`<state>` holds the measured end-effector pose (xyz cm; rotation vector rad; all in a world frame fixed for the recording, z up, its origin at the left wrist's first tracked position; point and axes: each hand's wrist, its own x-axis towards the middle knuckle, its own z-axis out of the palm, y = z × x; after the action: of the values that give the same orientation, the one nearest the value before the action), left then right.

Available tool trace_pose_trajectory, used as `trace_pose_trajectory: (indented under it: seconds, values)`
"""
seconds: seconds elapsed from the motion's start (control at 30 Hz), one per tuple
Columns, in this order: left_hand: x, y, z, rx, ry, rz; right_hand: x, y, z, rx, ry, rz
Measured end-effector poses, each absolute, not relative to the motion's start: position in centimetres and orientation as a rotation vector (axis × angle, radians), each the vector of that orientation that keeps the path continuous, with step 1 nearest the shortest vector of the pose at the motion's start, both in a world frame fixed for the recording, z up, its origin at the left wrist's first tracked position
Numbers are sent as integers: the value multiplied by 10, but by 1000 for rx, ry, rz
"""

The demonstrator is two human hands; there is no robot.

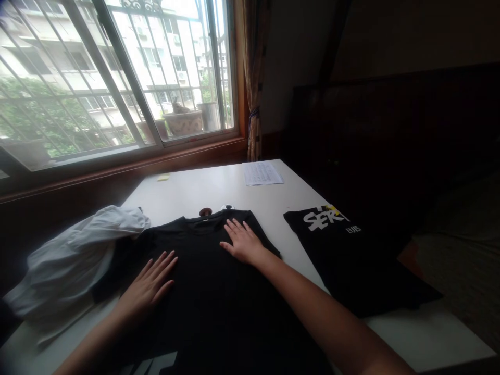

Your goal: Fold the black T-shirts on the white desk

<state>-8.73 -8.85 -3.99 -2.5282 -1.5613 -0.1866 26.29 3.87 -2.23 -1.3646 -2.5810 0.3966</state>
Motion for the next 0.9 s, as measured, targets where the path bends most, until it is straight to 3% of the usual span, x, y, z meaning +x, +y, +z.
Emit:
trace_pose_trajectory:
  seconds: [0.53, 0.73, 0.9]
  values:
    - [-23, -62, -41, -2578, -1634, -275, 340, 80, -28, -1370, -2623, 369]
    - [-78, -36, -15, -2233, -1876, -558, 352, 84, -29, -1386, -2606, 370]
    - [-140, -28, -12, -1952, -2106, -510, 354, 84, -28, -1388, -2579, 375]
